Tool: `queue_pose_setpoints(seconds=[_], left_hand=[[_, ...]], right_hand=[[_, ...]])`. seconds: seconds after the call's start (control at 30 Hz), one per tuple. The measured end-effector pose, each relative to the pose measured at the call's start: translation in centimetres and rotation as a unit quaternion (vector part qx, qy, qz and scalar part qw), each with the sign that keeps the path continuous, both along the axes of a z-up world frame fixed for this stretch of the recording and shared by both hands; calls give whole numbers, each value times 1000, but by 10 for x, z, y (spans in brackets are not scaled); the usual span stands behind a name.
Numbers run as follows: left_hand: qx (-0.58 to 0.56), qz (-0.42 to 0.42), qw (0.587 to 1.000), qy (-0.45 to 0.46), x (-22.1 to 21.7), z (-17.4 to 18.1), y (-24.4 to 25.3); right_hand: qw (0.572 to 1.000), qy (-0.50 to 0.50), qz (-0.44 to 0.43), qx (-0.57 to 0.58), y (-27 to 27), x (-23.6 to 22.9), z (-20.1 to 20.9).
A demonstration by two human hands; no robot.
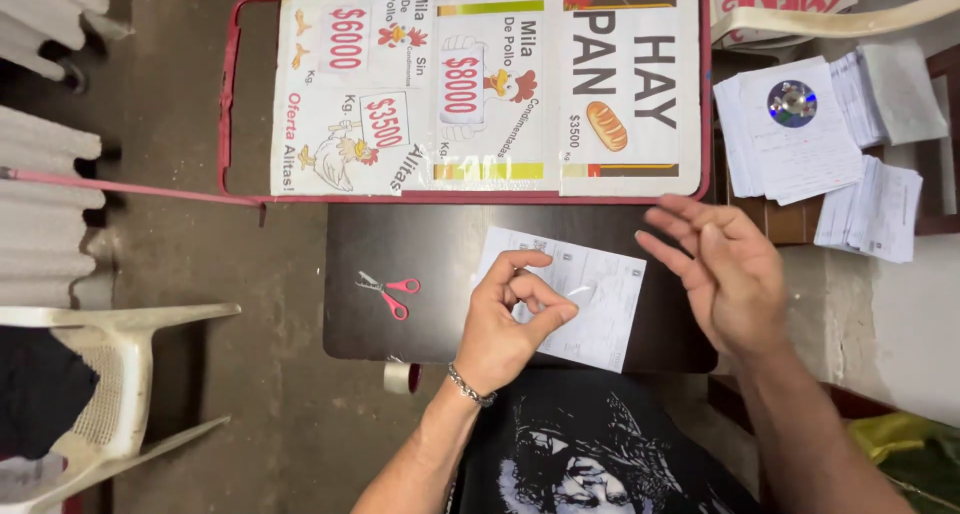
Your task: Applying adhesive tape to a paper sign and mounting it onto a larger menu board
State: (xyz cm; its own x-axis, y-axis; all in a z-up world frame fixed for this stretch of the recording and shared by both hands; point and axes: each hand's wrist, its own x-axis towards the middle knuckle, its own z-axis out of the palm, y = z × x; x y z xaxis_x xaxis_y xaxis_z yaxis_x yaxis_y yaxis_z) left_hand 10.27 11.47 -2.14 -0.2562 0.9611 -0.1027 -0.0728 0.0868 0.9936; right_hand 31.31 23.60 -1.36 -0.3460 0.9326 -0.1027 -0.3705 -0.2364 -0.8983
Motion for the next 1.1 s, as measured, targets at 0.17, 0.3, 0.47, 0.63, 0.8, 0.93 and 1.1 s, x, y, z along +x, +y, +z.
queue_pose_setpoints(seconds=[0.17,0.3,0.47,0.63,0.8,0.93,1.1], left_hand=[[0,-17,999,38,14,17,9],[4,-33,998,61,10,22,14],[-5,-14,999,29,7,17,10],[3,-15,1000,-10,-13,11,0],[15,-38,996,-74,-28,13,8],[-6,-20,990,-140,-28,0,11],[-16,15,991,-136,-21,-9,13]], right_hand=[[985,-81,148,16,-15,-3,-7],[994,-40,89,-58,-24,-21,-15],[976,102,3,-190,-34,-32,-42],[978,128,-96,-137,-11,-19,-21],[993,-46,93,48,-32,-33,-10],[998,-7,65,19,-49,-49,-27],[992,72,64,-83,-63,-53,-46]])
